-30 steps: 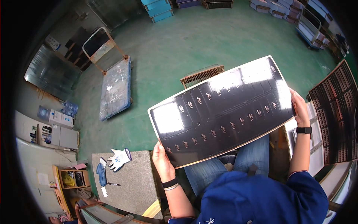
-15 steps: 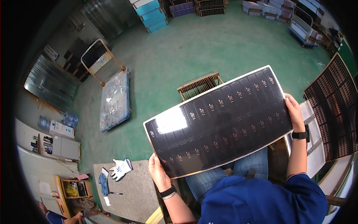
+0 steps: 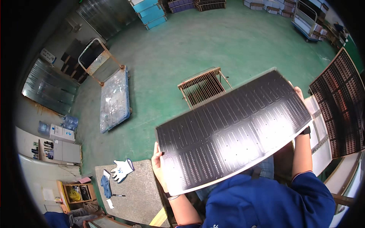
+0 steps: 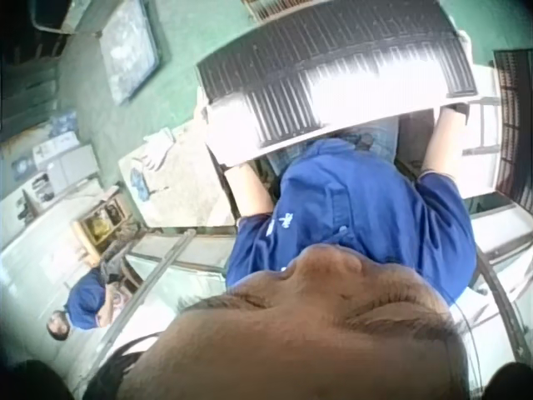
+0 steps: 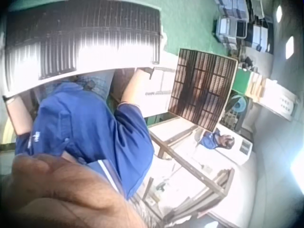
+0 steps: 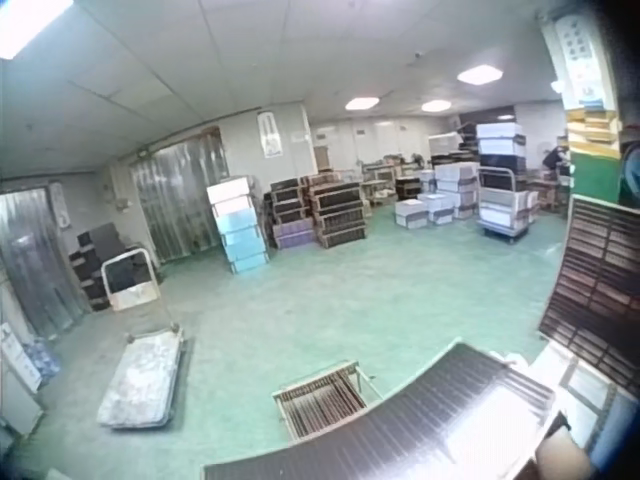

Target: Inspecting flat solar or circuit panels and placing them into a vertical storage rack.

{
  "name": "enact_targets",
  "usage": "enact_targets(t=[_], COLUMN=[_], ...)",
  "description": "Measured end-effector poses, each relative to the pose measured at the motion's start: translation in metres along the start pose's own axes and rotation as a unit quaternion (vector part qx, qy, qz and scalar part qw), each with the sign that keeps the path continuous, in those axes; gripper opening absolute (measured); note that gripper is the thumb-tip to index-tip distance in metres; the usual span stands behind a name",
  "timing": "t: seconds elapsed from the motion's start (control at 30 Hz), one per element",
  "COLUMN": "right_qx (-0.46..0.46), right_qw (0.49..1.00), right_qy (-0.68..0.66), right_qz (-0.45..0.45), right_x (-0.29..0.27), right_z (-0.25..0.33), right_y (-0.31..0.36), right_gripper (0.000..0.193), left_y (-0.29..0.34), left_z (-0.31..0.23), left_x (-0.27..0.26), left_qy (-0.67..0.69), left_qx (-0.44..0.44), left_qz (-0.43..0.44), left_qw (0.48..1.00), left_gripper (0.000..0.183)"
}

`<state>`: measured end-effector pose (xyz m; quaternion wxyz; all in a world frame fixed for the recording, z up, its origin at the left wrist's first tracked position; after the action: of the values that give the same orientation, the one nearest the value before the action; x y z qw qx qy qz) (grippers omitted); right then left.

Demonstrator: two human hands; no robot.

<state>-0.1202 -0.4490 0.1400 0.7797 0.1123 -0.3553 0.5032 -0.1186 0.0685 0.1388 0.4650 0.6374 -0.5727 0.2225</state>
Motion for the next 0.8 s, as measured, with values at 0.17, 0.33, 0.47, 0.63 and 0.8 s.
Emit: enact_targets(t=[0.17, 0.33, 0.47, 0.63, 0.8], right_qx=[0.126, -0.007, 0.032, -0.062, 0.161], right_qw=[0.958, 0.993, 0.993, 0.998, 0.965], right_qy=[-0.256, -0.056, -0.113, 0.003, -0.205], right_qz=[-0.017, -0.102, 0.000, -0.012, 0.002], right_x=[0.014, -0.027, -0.049, -0.008, 0.011], right_z=[0.000, -0.015, -0.020, -0.020, -0.022], right_y=[0.012, 0.002, -0.005, 0.010, 0.001], right_gripper=[0.044, 0.039, 0.047, 0.057, 0.048], left_y=[-0.001, 0.002, -0.004, -0.002, 0.000], left_z=[0.010, 0.013, 0.019, 0.015, 0.016], left_x=[-0.038, -0.021, -0.026, -0.031, -0.036], left_qy=[-0.107, -0.141, -0.174, -0.182, -0.209], left_qx=[0.064, 0.025, 0.043, 0.060, 0.098], left_qz=[-0.014, 0.004, -0.024, -0.028, -0.033], left_qw=[0.992, 0.990, 0.984, 0.981, 0.972], left_gripper=[0.027, 0.023, 0.024, 0.024, 0.025])
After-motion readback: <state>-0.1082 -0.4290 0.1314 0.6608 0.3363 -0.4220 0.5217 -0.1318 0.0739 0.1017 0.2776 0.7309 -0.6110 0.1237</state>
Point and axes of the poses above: each hand's wrist, its own y-axis away from the middle knuckle, its own x-axis out of the palm, z = x × y, the point moved 3 cm from there along -y, towards the middle knuckle, and after that the axes turned 9 degrees about -x, right-handed, at the moved point
